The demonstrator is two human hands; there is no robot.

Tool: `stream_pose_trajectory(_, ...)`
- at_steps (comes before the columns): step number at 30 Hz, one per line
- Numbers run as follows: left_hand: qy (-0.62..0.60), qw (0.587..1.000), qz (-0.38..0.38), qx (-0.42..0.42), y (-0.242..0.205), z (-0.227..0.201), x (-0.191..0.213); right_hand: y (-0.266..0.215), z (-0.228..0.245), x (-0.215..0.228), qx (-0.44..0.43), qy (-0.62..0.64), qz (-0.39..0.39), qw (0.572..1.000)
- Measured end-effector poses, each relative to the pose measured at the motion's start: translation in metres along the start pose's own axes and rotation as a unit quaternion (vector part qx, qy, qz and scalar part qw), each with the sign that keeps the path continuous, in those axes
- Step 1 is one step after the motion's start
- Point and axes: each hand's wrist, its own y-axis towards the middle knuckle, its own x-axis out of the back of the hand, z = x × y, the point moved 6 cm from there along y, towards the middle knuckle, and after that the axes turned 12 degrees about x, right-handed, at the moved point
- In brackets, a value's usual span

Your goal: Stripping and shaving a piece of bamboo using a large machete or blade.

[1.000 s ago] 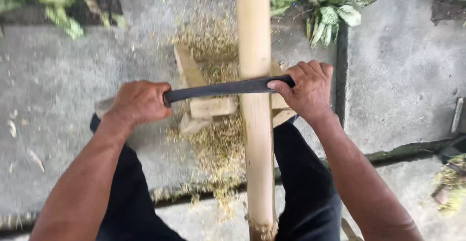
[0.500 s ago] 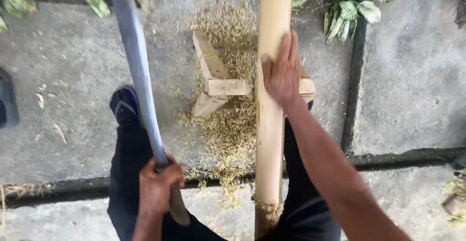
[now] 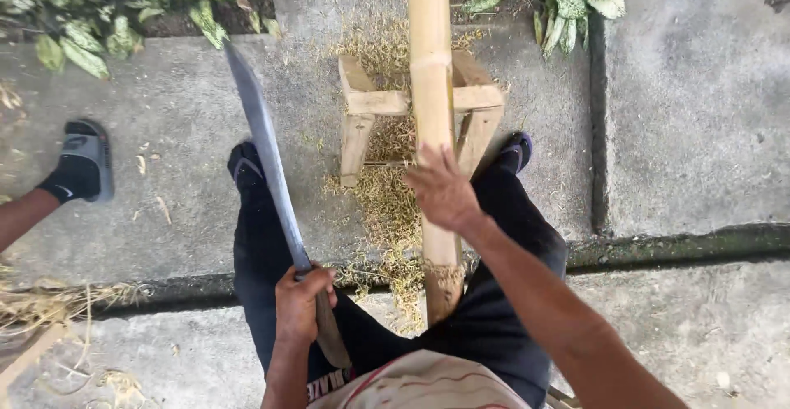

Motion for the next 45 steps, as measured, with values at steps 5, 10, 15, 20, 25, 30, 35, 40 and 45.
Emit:
stream_pose_trajectory(5, -0.006, 1.000, 0.013, 0.024, -0.011, 0.017, -0.003, -0.068, 0.081, -0.009, 0.074, 0.065, 0.081, 0.992)
stream_pose_trajectory(10, -0.015, 1.000, 0.017, 0.019, 0.006, 0.035, 0.013, -0.076, 0.102, -0.098, 0.135, 0.278, -0.127, 0.943)
stream_pose_trajectory(15, -0.047, 0.998, 0.036, 0.036, 0.040, 0.055, 0.038, -0.110, 0.015, -0.060, -0.001, 0.467, -0.423, 0.777)
stream_pose_trajectory(20, -0.149, 0.979, 0.079, 0.114, 0.070, 0.083, 0.053, -0.144, -0.008, -0.068, -0.129, 0.439, -0.335, 0.824)
stream_pose_trajectory(25, -0.168, 0.977, 0.072, 0.107, 0.057, 0.077, 0.045, -0.146, 0.041, -0.079, -0.087, 0.389, -0.296, 0.868)
stream_pose_trajectory(30, -0.150, 0.979, 0.063, 0.126, 0.058, 0.082, 0.041, -0.136, 0.047, -0.106, -0.127, 0.380, -0.258, 0.879)
stream_pose_trajectory(35, -0.159, 0.974, 0.085, 0.135, 0.062, 0.079, 0.038, -0.106, 0.069, -0.065, 0.015, 0.293, -0.246, 0.924)
stream_pose_trajectory(40, -0.192, 0.965, 0.106, 0.144, 0.048, 0.074, 0.038, -0.063, 0.034, -0.031, -0.021, 0.183, -0.244, 0.952)
stream_pose_trajectory(45, -0.230, 0.957, 0.110, 0.137, 0.038, 0.071, 0.041, -0.039, -0.024, -0.025, -0.140, 0.049, -0.247, 0.958)
